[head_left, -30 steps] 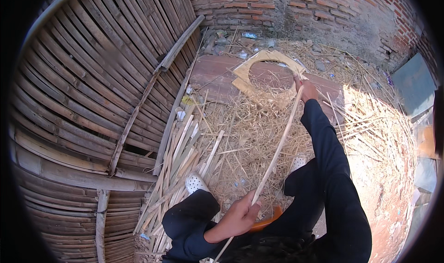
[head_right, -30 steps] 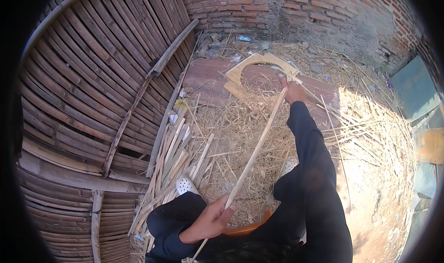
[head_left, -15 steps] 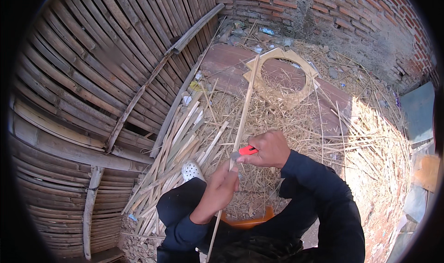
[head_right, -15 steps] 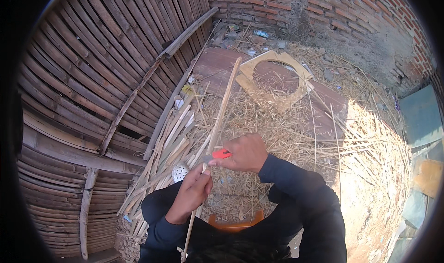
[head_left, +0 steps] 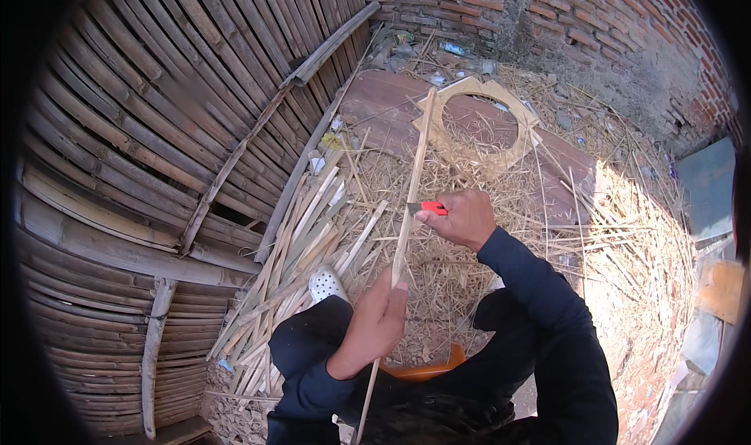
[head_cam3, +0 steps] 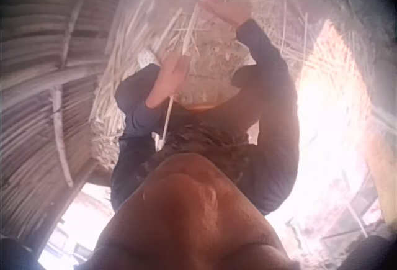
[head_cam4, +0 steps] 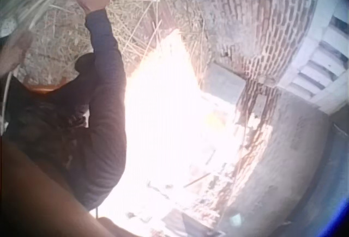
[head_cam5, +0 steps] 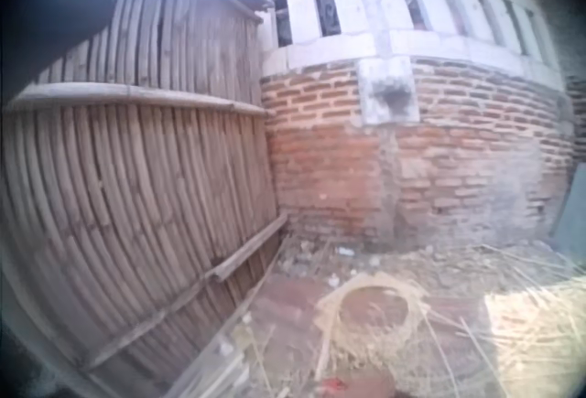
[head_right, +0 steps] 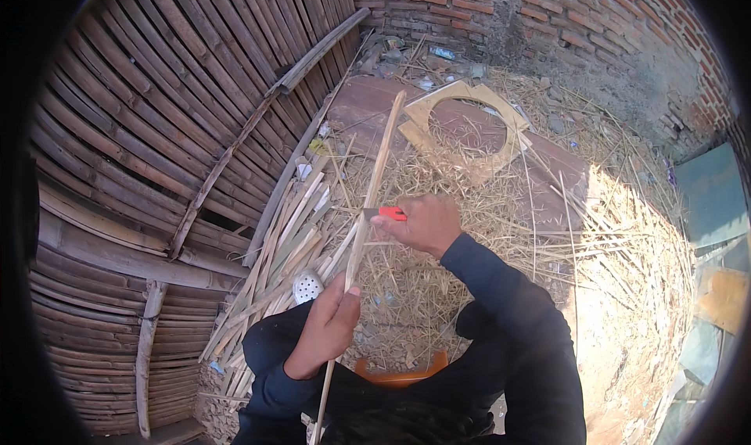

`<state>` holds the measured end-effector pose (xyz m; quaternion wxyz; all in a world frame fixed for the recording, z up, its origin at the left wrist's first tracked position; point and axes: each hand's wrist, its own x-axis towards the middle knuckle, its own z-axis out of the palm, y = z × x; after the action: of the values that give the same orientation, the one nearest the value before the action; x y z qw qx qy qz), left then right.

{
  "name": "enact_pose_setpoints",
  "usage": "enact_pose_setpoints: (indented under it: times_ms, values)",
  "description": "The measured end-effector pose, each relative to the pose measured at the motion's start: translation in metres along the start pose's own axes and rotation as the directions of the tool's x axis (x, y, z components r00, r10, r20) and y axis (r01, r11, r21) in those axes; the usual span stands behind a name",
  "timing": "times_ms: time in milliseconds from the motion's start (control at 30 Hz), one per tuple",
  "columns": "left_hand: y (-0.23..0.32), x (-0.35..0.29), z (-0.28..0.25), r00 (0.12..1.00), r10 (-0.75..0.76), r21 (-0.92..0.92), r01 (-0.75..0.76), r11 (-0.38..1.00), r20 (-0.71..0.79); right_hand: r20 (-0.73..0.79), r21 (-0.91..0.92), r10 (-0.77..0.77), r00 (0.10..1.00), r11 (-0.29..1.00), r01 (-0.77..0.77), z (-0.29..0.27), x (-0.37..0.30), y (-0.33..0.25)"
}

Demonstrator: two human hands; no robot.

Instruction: The person sits on a low stool and uses a knife to shave and smooth a long bamboo stick. They hold the stick with one hand and scrape along its length with the knife in the other, removing thin strips of material.

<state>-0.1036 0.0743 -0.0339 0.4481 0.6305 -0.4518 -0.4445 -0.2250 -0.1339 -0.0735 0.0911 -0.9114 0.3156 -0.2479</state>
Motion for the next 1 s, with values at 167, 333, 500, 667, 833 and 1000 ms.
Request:
enact_pose_setpoints:
  times_ms: [167,333,500,667,833,1000]
  values:
    - [-0.015,-0.009,0.002,0.991,-0.125,-0.103,0.129,0.986,0.046,0.113,0.062,-0.04,0.993,0.998,0.033,-0.001,0.0,0.001]
    - [-0.014,-0.003,0.0,0.998,0.024,0.041,-0.022,0.999,-0.049,0.044,0.124,-0.264,0.964,0.958,0.257,-0.002,-0.028,-0.038]
    - [-0.006,-0.003,-0.001,0.997,0.019,0.123,-0.01,0.992,-0.078,0.002,0.06,-0.269,0.963,0.961,0.268,0.004,-0.017,-0.024]
    - [-0.006,-0.004,0.003,0.988,0.123,0.232,-0.099,0.968,-0.094,-0.042,-0.013,-0.152,0.987,0.988,0.152,0.006,-0.007,-0.008]
    - [-0.002,-0.011,0.009,0.993,0.109,0.183,-0.099,0.978,-0.047,-0.105,-0.042,-0.024,0.994,0.999,0.019,0.011,0.007,0.024]
    - [-0.003,-0.019,0.013,0.995,0.099,0.22,-0.099,0.971,0.011,-0.141,-0.093,0.076,0.987,0.992,-0.089,0.003,0.017,0.042]
